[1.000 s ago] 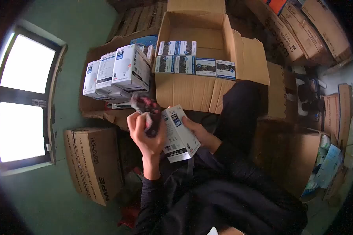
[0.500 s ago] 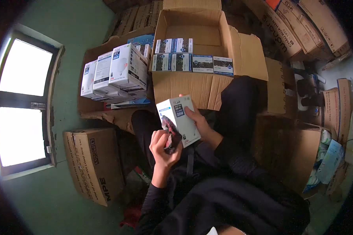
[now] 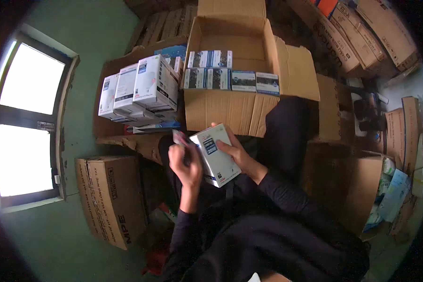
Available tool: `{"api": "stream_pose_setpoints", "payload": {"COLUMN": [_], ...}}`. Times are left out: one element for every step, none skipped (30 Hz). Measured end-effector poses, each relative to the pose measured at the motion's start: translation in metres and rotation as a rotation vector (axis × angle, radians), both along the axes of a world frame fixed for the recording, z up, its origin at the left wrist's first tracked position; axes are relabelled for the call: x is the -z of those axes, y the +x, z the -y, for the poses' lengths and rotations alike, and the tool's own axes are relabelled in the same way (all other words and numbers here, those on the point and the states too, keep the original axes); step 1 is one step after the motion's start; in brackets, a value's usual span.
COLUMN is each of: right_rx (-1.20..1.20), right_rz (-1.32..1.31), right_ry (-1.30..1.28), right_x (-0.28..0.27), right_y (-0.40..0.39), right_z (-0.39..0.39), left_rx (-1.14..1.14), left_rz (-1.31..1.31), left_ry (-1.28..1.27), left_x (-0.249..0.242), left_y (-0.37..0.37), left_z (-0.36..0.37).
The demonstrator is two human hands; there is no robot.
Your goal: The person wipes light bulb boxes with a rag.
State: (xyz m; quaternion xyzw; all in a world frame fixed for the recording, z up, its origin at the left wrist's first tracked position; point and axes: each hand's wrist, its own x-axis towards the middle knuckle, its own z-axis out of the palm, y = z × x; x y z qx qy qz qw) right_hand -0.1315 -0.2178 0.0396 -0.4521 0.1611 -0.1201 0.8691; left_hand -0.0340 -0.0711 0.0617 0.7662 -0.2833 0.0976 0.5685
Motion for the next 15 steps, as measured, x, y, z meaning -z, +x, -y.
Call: {"api": "stream_pose_setpoints", "payload": {"right_rx": [0.069, 0.135, 0.160, 0.140, 0.119, 0.065, 0.010, -0.049, -0.147, -0.223, -0.306, -0.345, -0.400, -0.420, -0.439], "right_rz": [0.003, 0.000, 0.065, 0.074, 0.085, 0.063, 0.039, 0.014, -0.005, 0.024, 0.056, 0.040, 0.037, 0.057, 0.070], "right_ry": [0.001, 0.011, 0.175, 0.173, 0.165, 0.215, 0.262, 0.308, 0.345, 0.342, 0.342, 0.251, 0.167, 0.236, 0.307], "right_x": [0.008, 0.013, 0.010, 0.003, -0.004, -0.009, -0.013, -0.015, -0.005, 0.000, 0.005, -0.004, -0.016, -0.019, -0.018], "right_y": [0.003, 0.004, 0.004, 0.003, 0.004, 0.005, 0.004, 0.003, 0.001, 0.000, -0.001, -0.003, -0.004, -0.004, -0.003], "right_z": [0.007, 0.011, 0.016, 0.018, 0.020, 0.020, 0.018, 0.016, 0.016, 0.012, 0.008, 0.006, 0.003, 0.002, 0.002], "left_rx": [0.068, 0.140, 0.204, 0.266, 0.328, 0.281, 0.187, 0.090, -0.012, 0.124, 0.086, 0.082, 0.183, 0.339, 0.319], "left_rz": [0.153, 0.124, 0.017, -0.020, -0.055, -0.003, -0.076, -0.325, -0.568, -0.681, -0.737, -0.915, -1.036, -1.264, -1.306], "left_ry": [0.009, -0.015, 0.015, 0.030, 0.038, 0.022, 0.021, -0.108, -0.240, -0.142, -0.155, -0.145, -0.445, -0.645, -0.697], "left_x": [0.002, -0.003, -0.010, -0.011, -0.009, 0.007, 0.017, 0.023, 0.031, 0.041, 0.055, 0.042, 0.031, 0.032, 0.054], "left_y": [-0.014, -0.032, -0.046, -0.043, -0.039, -0.023, -0.009, 0.004, 0.016, 0.031, 0.035, 0.033, 0.024, 0.022, 0.024], "left_z": [0.003, 0.005, 0.000, -0.006, -0.010, -0.011, -0.013, -0.008, -0.009, -0.021, -0.022, -0.022, -0.009, -0.014, -0.016]}}
